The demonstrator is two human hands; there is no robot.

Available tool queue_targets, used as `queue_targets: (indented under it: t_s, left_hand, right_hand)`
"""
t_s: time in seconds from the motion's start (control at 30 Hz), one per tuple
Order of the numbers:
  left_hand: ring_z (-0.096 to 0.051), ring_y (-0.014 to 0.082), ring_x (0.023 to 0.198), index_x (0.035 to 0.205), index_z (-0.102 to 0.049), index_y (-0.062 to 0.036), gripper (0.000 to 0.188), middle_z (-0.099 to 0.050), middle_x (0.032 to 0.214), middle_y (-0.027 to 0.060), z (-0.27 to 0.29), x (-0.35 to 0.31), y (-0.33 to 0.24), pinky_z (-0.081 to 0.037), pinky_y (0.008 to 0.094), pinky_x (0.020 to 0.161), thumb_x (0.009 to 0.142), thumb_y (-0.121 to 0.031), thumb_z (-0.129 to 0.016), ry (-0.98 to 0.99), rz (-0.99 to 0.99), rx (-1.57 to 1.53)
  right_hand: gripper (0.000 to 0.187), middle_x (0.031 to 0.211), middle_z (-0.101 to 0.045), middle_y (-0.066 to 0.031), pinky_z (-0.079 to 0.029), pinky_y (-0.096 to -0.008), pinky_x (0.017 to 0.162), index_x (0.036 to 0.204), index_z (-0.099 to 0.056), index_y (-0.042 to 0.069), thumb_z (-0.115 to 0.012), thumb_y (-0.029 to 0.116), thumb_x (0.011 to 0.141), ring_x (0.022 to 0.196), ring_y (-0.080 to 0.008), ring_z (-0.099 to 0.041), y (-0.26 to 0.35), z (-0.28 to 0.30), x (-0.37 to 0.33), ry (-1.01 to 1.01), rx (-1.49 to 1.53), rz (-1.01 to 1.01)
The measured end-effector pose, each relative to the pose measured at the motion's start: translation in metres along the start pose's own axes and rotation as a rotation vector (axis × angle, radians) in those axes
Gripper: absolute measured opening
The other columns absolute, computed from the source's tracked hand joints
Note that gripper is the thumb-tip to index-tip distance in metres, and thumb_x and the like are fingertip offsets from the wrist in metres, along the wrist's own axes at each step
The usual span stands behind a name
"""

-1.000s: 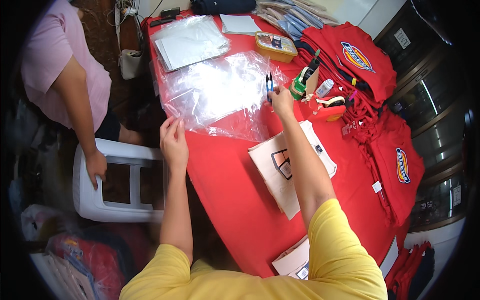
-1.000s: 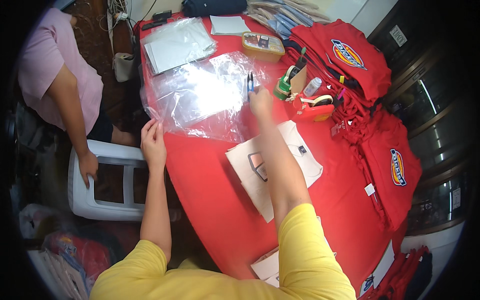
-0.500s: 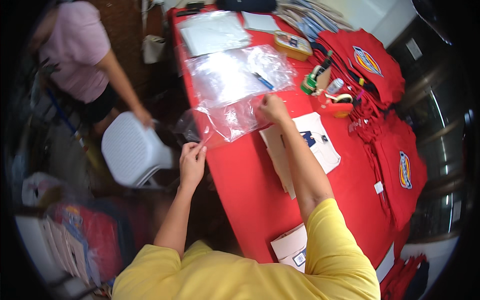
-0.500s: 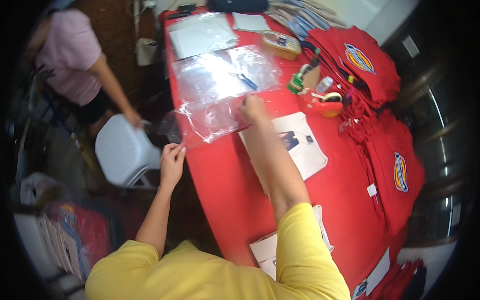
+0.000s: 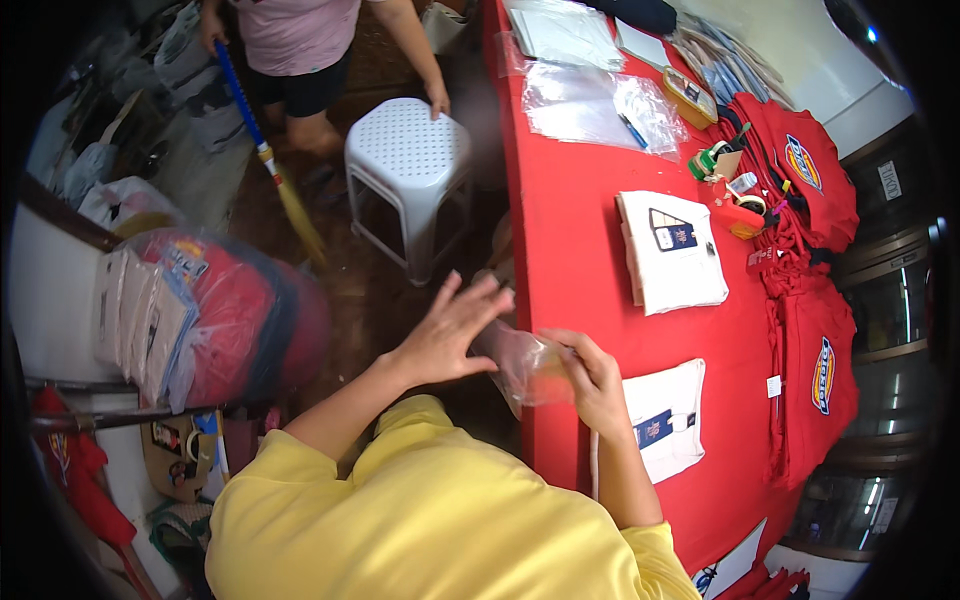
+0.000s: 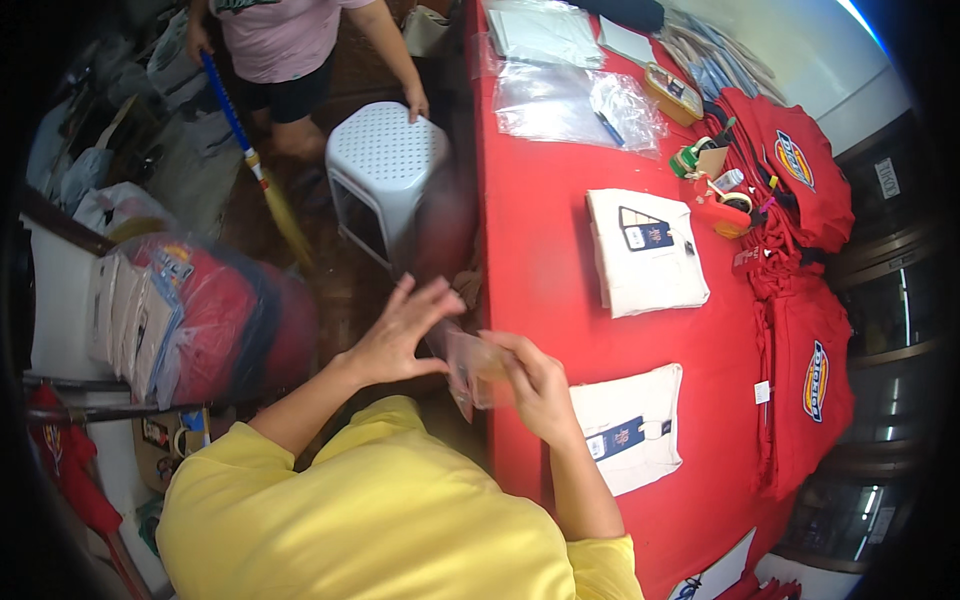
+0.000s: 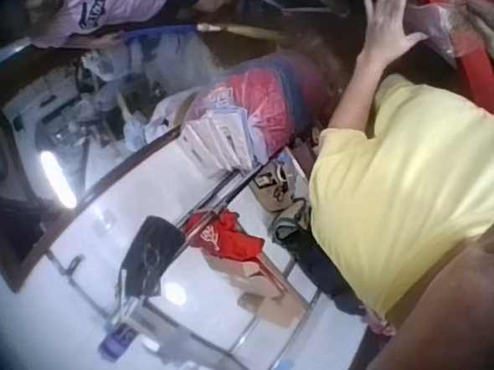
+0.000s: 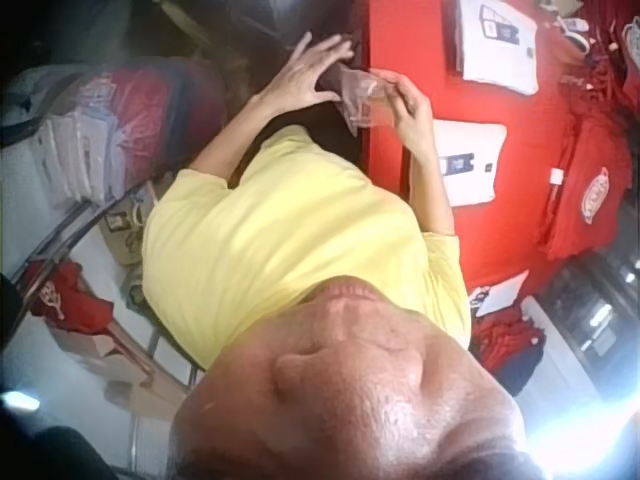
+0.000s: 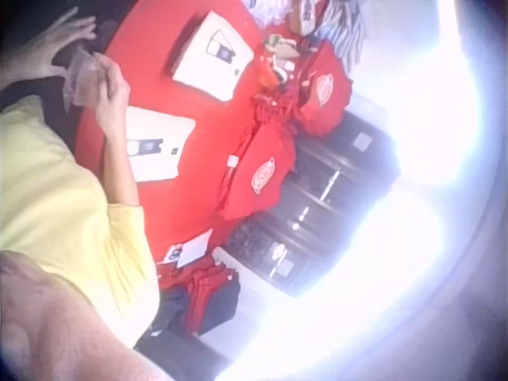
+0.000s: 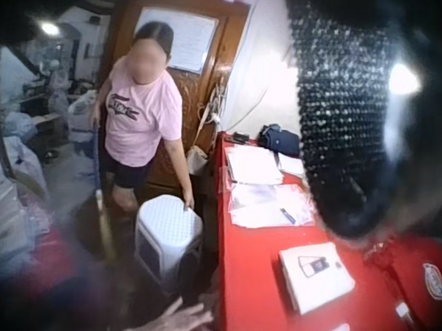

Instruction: The person places folded shirts into clear plastic bags, smooths the bags to remove air, and stacks the packaged garments on a table.

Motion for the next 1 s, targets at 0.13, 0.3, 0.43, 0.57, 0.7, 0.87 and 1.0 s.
queue_targets:
  t_s: [0.13,0.3,0.43,0.57,0.7,0.87,1.0]
  left_hand:
    - [-0.022,0.0304,0.146,0.154,-0.014,-0.0097,0.115,-0.024,0.156,0.0166,-0.031,-0.056,-0.053,-0.012,0.0596,0.116,0.068,-0.040,-0.084,0.170,-0.030,-0.296]
    - [-0.044,0.0319,0.127,0.152,-0.022,-0.0107,0.102,-0.037,0.144,0.0144,-0.062,-0.121,-0.095,-0.033,0.0512,0.108,0.071,-0.028,-0.082,-0.114,-0.109,-0.093]
    - [-0.046,0.0317,0.124,0.138,-0.055,-0.0200,0.059,-0.043,0.142,0.0128,-0.035,-0.140,-0.109,-0.038,0.0459,0.104,0.082,-0.018,-0.073,-0.110,-0.072,-0.312]
    - [-0.045,0.0278,0.126,0.126,-0.066,-0.0187,0.037,-0.045,0.141,0.0125,-0.018,-0.159,-0.114,-0.037,0.0436,0.107,0.090,-0.011,-0.062,0.119,-0.049,-0.605]
    - [-0.054,0.0249,0.122,0.125,-0.064,-0.0064,0.034,-0.056,0.132,0.0115,0.015,-0.169,-0.125,-0.044,0.0358,0.103,0.093,-0.001,-0.055,0.128,0.051,-0.927]
    - [-0.067,0.0219,0.101,0.107,-0.068,-0.0021,0.020,-0.070,0.106,0.0108,0.030,-0.176,-0.160,-0.052,0.0326,0.088,0.093,-0.015,-0.064,0.296,0.175,-0.932]
    - [-0.067,0.0250,0.086,0.093,-0.065,-0.0018,0.013,-0.066,0.093,0.0094,0.040,-0.181,-0.176,-0.053,0.0358,0.076,0.091,-0.015,-0.064,0.159,0.004,-0.752]
  right_hand:
    - [0.027,0.100,-0.066,-0.0105,-0.054,-0.0297,0.083,0.120,-0.057,-0.003,-0.040,0.001,0.100,0.088,-0.0162,-0.066,-0.030,0.006,-0.072,-0.230,0.296,-0.137]
    - [0.024,0.102,-0.064,-0.0073,-0.053,-0.0254,0.073,0.119,-0.056,-0.001,-0.045,0.005,0.099,0.086,-0.0110,-0.062,-0.051,-0.026,-0.134,-0.341,0.598,-0.219]
    - [0.024,0.096,-0.066,-0.0101,-0.052,-0.0260,0.072,0.112,-0.059,-0.003,-0.042,-0.007,0.094,0.084,-0.0140,-0.064,-0.036,-0.026,-0.165,-0.365,0.214,-0.131]
    - [0.028,0.092,-0.068,-0.0132,-0.050,-0.0282,0.079,0.102,-0.065,-0.005,-0.046,-0.018,0.085,0.088,-0.0197,-0.066,-0.003,-0.026,-0.197,-0.254,-0.189,0.023]
    - [0.020,0.100,-0.069,-0.0178,-0.049,-0.0375,0.090,0.108,-0.066,-0.005,-0.059,0.004,0.090,0.095,-0.0290,-0.066,0.026,-0.037,-0.218,0.267,-0.055,0.086]
    - [0.056,0.120,-0.063,-0.0218,-0.042,-0.0440,0.103,0.122,-0.059,-0.009,-0.054,0.041,0.097,0.118,-0.0314,-0.057,-0.008,-0.056,-0.220,0.342,0.653,-0.117]
    - [0.054,0.120,-0.062,-0.0173,-0.043,-0.0374,0.101,0.133,-0.051,-0.007,-0.058,0.032,0.095,0.116,-0.0260,-0.056,0.004,-0.132,-0.222,0.516,0.369,-0.351]
Point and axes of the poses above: each hand's wrist, its own x-axis towards the middle knuckle, its own z-axis out of the back of the hand, y = z × x, the point moved 9 cm from there along x, towards the middle knuckle
